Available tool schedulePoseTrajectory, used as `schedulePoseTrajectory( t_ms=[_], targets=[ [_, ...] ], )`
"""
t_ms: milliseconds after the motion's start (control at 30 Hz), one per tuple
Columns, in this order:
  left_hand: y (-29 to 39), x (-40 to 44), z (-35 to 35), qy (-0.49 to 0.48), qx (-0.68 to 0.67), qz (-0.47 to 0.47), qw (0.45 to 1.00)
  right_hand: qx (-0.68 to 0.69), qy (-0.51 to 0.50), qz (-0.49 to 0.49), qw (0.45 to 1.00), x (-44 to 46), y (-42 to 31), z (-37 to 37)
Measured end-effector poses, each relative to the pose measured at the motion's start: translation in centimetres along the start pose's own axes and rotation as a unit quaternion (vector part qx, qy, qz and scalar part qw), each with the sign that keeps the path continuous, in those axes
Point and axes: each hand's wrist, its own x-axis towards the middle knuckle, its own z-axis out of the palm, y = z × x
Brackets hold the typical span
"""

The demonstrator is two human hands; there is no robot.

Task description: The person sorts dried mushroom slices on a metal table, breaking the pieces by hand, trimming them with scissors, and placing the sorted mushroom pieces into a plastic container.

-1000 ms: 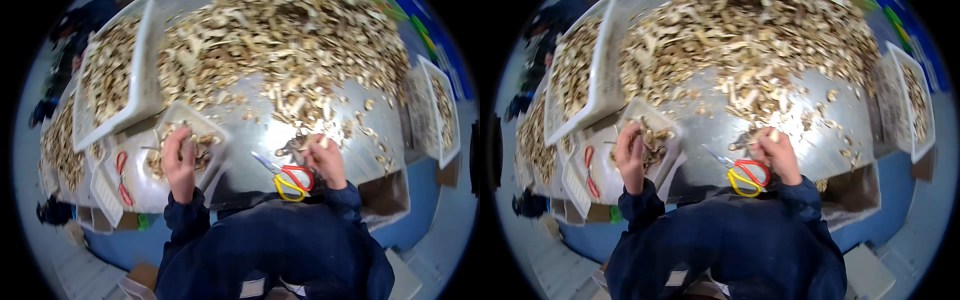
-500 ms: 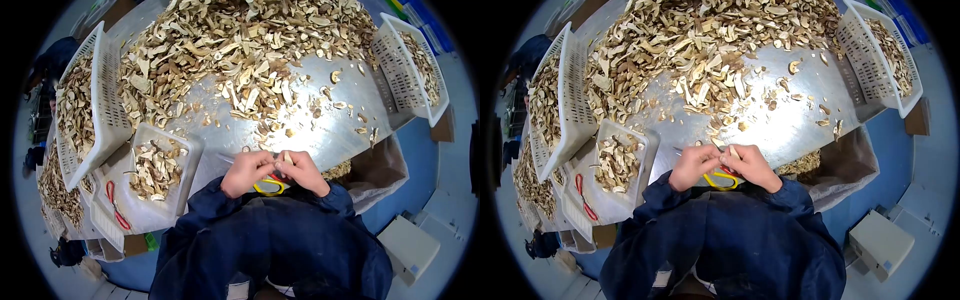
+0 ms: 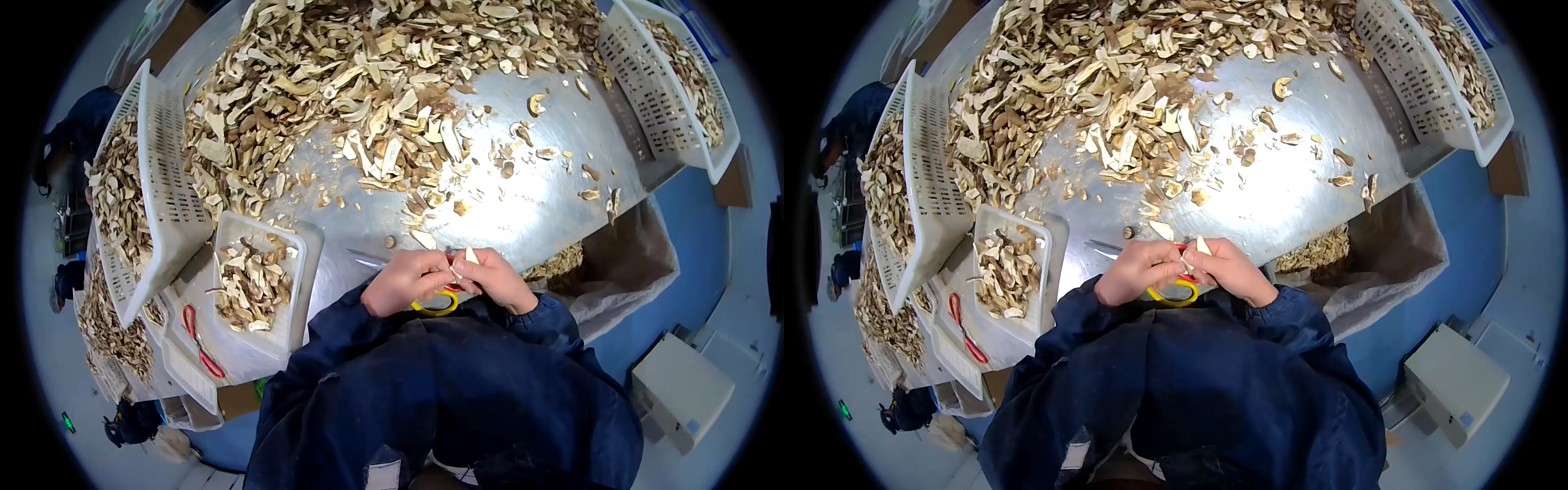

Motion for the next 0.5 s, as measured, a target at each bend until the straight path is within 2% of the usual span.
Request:
schedulePoseTrajectory(
  t_ms=[100,133,167,233,267,367,400,433,467,500],
  targets=[
    [-1.3,0.3,-0.8,0.050,0.080,0.044,0.995,0.058,0.067,-0.038,0.995,0.0,1.0,-1.8],
    [-1.6,0.2,-1.5,0.072,0.110,0.060,0.990,0.114,0.094,-0.059,0.987,0.1,1.6,-3.1],
    [-1.6,-0.1,-2.0,0.101,0.037,0.028,0.994,0.205,0.057,-0.139,0.967,0.0,2.4,-4.5],
    [-1.2,-0.8,-3.2,0.161,-0.107,-0.039,0.980,0.434,0.050,-0.117,0.892,-0.6,0.5,-4.8],
    [-1.2,-1.1,-3.9,0.185,-0.107,-0.044,0.976,0.455,0.044,-0.112,0.882,-0.7,0.2,-4.6],
    [-1.9,-1.8,-5.6,0.251,-0.080,-0.043,0.964,0.169,0.087,-0.153,0.970,0.2,0.5,-3.3],
    [-2.4,-1.8,-6.0,0.270,-0.051,-0.032,0.961,0.012,0.112,-0.113,0.987,0.7,0.3,-2.5],
    [-2.7,-1.9,-6.3,0.290,-0.021,-0.021,0.957,-0.143,0.156,-0.124,0.969,1.6,-0.2,-0.9],
    [-2.8,-1.7,-6.3,0.318,0.017,-0.030,0.947,-0.308,0.179,-0.198,0.913,2.5,-0.2,-0.1],
    [-3.0,-1.7,-6.3,0.325,0.058,-0.021,0.944,-0.461,0.195,-0.266,0.824,3.3,-0.3,0.5]
  ],
)
